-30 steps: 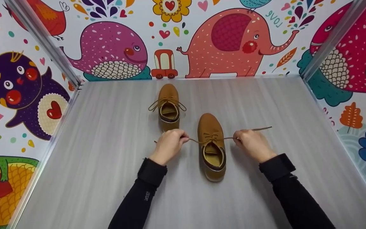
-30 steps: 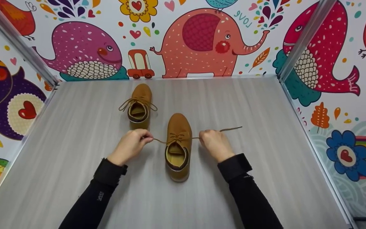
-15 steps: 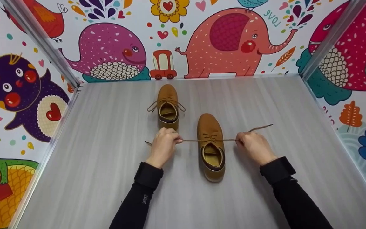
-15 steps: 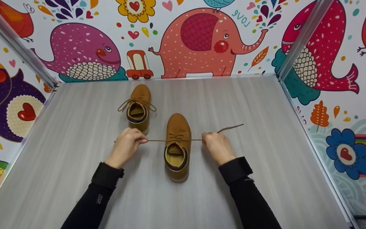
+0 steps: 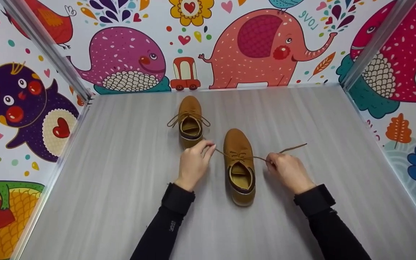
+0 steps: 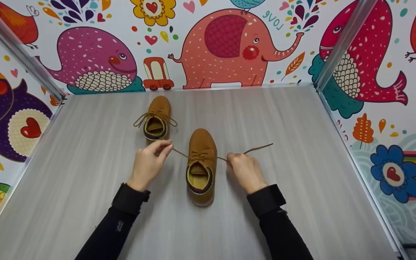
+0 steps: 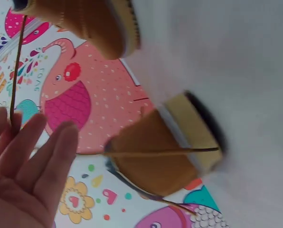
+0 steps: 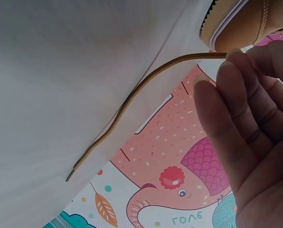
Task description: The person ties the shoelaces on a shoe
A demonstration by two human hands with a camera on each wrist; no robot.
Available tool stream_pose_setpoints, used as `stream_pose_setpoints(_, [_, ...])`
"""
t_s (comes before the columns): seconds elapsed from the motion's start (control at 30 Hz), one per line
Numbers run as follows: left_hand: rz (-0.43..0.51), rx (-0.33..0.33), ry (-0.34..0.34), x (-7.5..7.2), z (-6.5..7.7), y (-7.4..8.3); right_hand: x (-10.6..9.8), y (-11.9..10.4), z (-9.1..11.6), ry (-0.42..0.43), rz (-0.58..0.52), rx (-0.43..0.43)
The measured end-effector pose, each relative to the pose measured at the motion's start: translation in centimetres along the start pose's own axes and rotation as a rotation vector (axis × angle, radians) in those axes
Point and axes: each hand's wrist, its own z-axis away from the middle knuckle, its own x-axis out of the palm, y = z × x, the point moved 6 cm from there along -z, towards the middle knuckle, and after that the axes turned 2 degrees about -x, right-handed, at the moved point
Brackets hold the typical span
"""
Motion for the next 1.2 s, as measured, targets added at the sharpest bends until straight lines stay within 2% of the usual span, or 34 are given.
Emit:
stream_pose_setpoints(0.07, [0.043, 0.034, 0.031, 0.2, -1.2, 0.9, -0.2, -0.2, 0.1, 0.005, -0.012, -0.001])
stream_pose_setpoints(0.13, [0.065, 0.067, 0.016, 0.6, -2.7, 1.7, -0.3, -0.3, 0.1, 0.008, -0.024, 0.0])
stream_pose_setpoints(0.37, [0.045, 0.153, -0.182, 2.7, -7.9, 3.5, -0.6, -0.6, 0.1, 0.044, -0.019, 0.002])
stream_pose_setpoints(0.43, [0.053, 0.136, -0.244, 3.6, -8.7, 3.4, -0.6, -0.6, 0.1, 0.053, -0.014, 0.005])
stream_pose_setpoints(0.5, [0.057, 0.086, -0.315, 4.8, -8.9, 2.9, -0.6, -0.6, 0.1, 0.056, -0.013, 0.007])
stream_pose_setpoints(0.57, [0.043, 0.002, -0.363, 5.9, -8.5, 2.1, -0.6, -0.6, 0.1, 0.053, -0.018, 0.009])
stream_pose_setpoints(0.63, [0.011, -0.108, -0.37, 6.4, -7.5, 1.1, -0.6, -0.6, 0.1, 0.051, -0.023, 0.012])
stream_pose_setpoints(0.77, [-0.047, -0.346, -0.37, 6.4, -4.4, -0.8, -0.6, -0.5, 0.2, 0.053, -0.02, 0.038])
stream_pose_setpoints(0.87, [-0.033, -0.472, -0.441, 6.3, -2.3, -1.5, -0.5, -0.3, 0.3, 0.06, -0.026, 0.079])
stream_pose_setpoints(0.93, [0.002, -0.512, -0.485, 6.3, -1.3, -1.6, -0.4, -0.3, 0.5, 0.072, -0.045, 0.113])
stream_pose_setpoints(1.0, [0.045, -0.524, -0.505, 6.3, -0.7, -1.5, -0.2, -0.2, 0.8, 0.089, -0.083, 0.159])
stream_pose_setpoints(1.1, [0.111, -0.519, -0.493, 6.3, -0.3, -1.3, 0.2, -0.1, 1.2, 0.104, -0.187, 0.265])
stream_pose_setpoints(1.2, [0.209, -0.537, -0.453, 6.3, -0.1, -1.4, 1.2, 0.1, 1.7, 0.069, -0.331, 0.407])
